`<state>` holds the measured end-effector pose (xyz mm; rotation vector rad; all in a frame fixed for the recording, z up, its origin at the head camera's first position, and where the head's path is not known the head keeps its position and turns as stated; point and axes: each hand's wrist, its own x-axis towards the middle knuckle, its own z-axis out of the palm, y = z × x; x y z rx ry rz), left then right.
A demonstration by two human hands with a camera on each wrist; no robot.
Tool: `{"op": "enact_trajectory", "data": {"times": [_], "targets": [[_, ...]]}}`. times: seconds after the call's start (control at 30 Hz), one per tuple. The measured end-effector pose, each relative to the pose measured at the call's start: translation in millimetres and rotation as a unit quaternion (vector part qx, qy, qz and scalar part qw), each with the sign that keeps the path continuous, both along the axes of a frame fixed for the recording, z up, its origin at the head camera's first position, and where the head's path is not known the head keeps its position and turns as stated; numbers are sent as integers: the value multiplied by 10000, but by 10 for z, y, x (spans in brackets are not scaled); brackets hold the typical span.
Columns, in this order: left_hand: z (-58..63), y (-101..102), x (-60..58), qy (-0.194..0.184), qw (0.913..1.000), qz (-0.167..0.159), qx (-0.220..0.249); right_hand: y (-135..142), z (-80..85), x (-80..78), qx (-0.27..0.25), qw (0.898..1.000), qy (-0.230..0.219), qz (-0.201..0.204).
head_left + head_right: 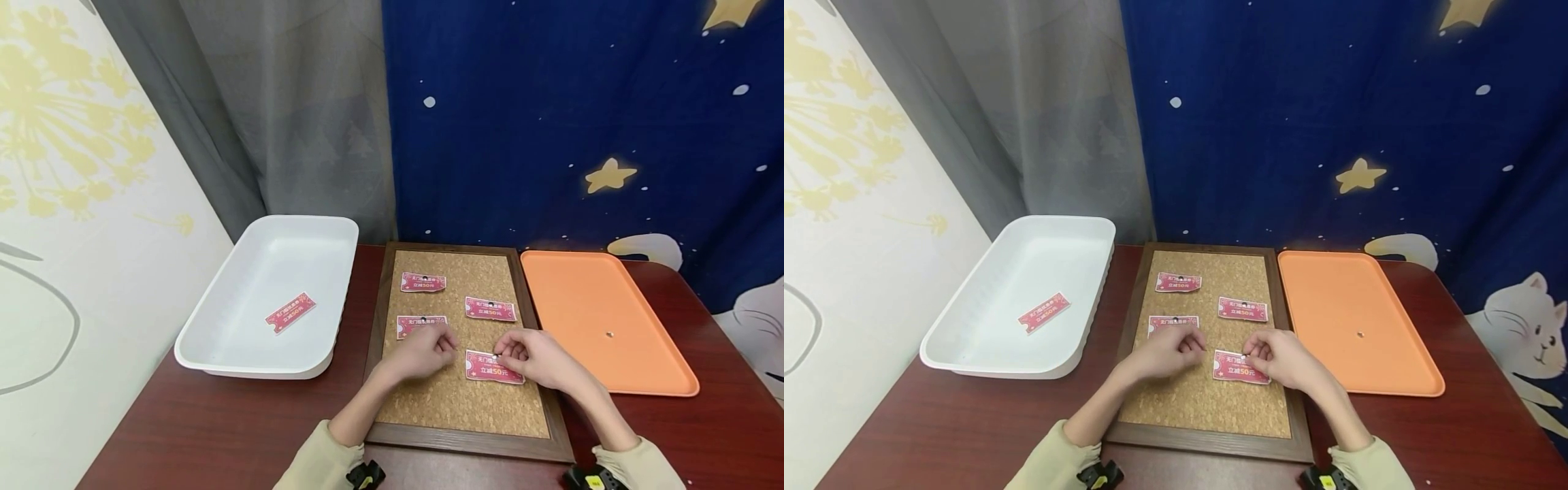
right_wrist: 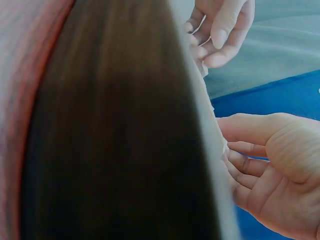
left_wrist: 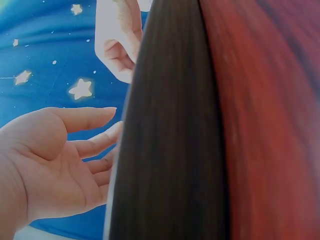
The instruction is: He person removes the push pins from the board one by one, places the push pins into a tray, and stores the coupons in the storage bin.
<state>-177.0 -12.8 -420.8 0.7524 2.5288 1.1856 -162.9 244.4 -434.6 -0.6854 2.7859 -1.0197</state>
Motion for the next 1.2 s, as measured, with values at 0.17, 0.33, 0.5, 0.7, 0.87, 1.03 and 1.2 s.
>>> {"op": "enact_trajectory", "data": {"times": [0.17, 0.33, 0.5, 0.7, 0.87, 1.03, 1.2], "targets": [[-12, 92, -2, -341, 9994, 25, -29, -12, -14, -13, 51, 10000, 48, -62], [-19, 157, -6, -571, 9983, 85, -116, -30, -9, -26, 41, 9999, 107, -59], [-33, 203, -19, -742, 9971, 149, -20, -38, -10, -29, 9, 9999, 10, -133], [-59, 221, -26, -761, 9970, 136, 91, -55, -26, -31, -11, 9998, -26, -218], [-68, 222, -18, -711, 9974, 102, 40, -76, -26, -16, -25, 9996, 41, -262], [-72, 236, -8, -677, 9977, 33, 9, -87, -34, -9, 1, 9996, 80, -273], [-74, 253, 2, -704, 9975, -12, 16, -83, -45, -16, 20, 9994, 65, -329]]}}
